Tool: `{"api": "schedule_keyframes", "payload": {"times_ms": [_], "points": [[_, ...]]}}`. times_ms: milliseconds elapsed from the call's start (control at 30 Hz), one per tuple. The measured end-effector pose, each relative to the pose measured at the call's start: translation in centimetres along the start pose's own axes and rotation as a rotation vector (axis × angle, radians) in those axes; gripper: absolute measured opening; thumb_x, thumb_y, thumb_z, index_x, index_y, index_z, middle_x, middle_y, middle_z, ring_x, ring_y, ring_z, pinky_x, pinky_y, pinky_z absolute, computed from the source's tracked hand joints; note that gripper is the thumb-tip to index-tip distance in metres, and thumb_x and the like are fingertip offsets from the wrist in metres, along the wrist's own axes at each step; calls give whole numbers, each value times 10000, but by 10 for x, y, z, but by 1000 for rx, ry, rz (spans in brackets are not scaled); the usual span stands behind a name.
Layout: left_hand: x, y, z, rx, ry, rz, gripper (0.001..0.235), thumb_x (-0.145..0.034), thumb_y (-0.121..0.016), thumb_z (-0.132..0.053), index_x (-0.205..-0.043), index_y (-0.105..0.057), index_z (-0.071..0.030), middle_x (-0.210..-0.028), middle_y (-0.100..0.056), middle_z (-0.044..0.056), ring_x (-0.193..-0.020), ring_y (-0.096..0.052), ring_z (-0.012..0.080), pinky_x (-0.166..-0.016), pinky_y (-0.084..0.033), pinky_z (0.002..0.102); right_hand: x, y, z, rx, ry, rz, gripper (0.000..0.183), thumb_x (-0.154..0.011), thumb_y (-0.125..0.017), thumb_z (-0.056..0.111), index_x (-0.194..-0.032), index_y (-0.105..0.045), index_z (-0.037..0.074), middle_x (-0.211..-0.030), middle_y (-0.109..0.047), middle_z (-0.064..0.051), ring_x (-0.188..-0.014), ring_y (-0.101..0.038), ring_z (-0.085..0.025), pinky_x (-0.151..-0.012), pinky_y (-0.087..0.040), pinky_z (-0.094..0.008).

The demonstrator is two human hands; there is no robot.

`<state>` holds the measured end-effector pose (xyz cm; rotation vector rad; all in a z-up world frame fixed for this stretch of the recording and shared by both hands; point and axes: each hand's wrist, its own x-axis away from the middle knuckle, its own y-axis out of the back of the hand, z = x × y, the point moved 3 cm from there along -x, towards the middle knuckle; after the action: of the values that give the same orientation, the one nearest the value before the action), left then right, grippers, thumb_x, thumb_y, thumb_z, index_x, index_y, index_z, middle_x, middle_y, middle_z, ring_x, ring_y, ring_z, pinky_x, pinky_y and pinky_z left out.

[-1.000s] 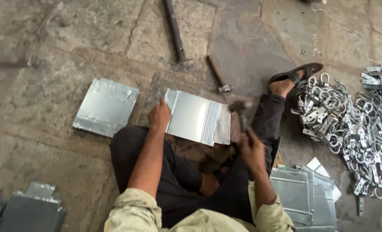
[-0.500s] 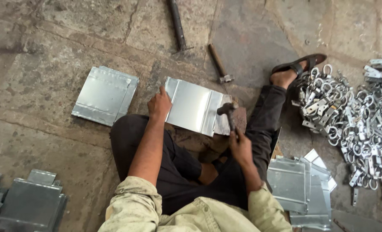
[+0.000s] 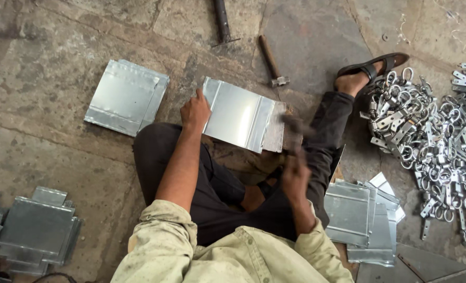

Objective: The person shapes and flattens metal sheets using a hammer against a block, handling the sheets one at a time and striking the edges to form lips or curves.

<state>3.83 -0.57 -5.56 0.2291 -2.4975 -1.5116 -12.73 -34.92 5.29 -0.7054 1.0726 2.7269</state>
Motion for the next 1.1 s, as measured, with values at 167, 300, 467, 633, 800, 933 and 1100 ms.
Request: {"api": "schedule_keyframes", "payload": {"times_ms": [167,300,467,633,800,933,1100], "points": [[-4,10,-3,22,-1,28,472,-980,-519,-239,-1390,-448,-15,-1010,-712,287,-912,-718,456,-760,-575,565,-34,30,10,-134,-619,137,419,-1058,-569,238,-1426,-593,38,-751,-594,-4,-621,-516,-77,-542,-439,-256],[0,9,-5,45,29,41,396,-1031,-491,-235,-1371,-477,-33,-1035,-726,269,-960,-721,454,-803,-581,569,-64,90,74,-401,-296,-100,355,-1100,-539,260,-1355,-584,17,-730,-531,8,-537,-455,-37,-429,-356,-206],[4,12,-8,31,27,4,393,-1007,-510,-217,-1357,-489,-40,-1042,-726,269,-975,-717,459,-814,-577,573,-25,68,54,-577,-7,-438,246,-1175,-502,287,-1197,-628,77,-710,-556,-9,-529,-483,-17,-460,-350,-158],[3,1,0,50,33,47,434,-1021,-493,-231,-1396,-454,-15,-1040,-722,276,-958,-724,456,-787,-592,557,24,1,-18,6,-284,130,431,-1054,-598,207,-1416,-618,-25,-928,-725,-129,-793,-679,-177,-715,-543,-302],[-5,-10,5,14,15,-98,496,-951,-544,-243,-1392,-462,-32,-1036,-720,267,-963,-720,457,-763,-582,559,-26,55,6,-126,-226,37,369,-1117,-623,245,-1381,-635,-13,-957,-652,-95,-814,-602,-151,-684,-476,-296],[-5,-4,1,38,62,-52,447,-1032,-511,-241,-1423,-468,-29,-1035,-736,244,-951,-729,440,-792,-587,555,-60,116,71,-430,-156,-214,352,-1143,-559,341,-1311,-552,32,-740,-577,-30,-491,-471,-84,-417,-360,-229],[-2,7,0,59,77,-46,491,-1023,-515,-236,-1446,-444,2,-1026,-731,260,-949,-727,437,-785,-587,552,-39,78,60,-580,13,-392,314,-1124,-571,313,-1250,-582,25,-786,-614,-85,-554,-511,-132,-510,-385,-262]]}}
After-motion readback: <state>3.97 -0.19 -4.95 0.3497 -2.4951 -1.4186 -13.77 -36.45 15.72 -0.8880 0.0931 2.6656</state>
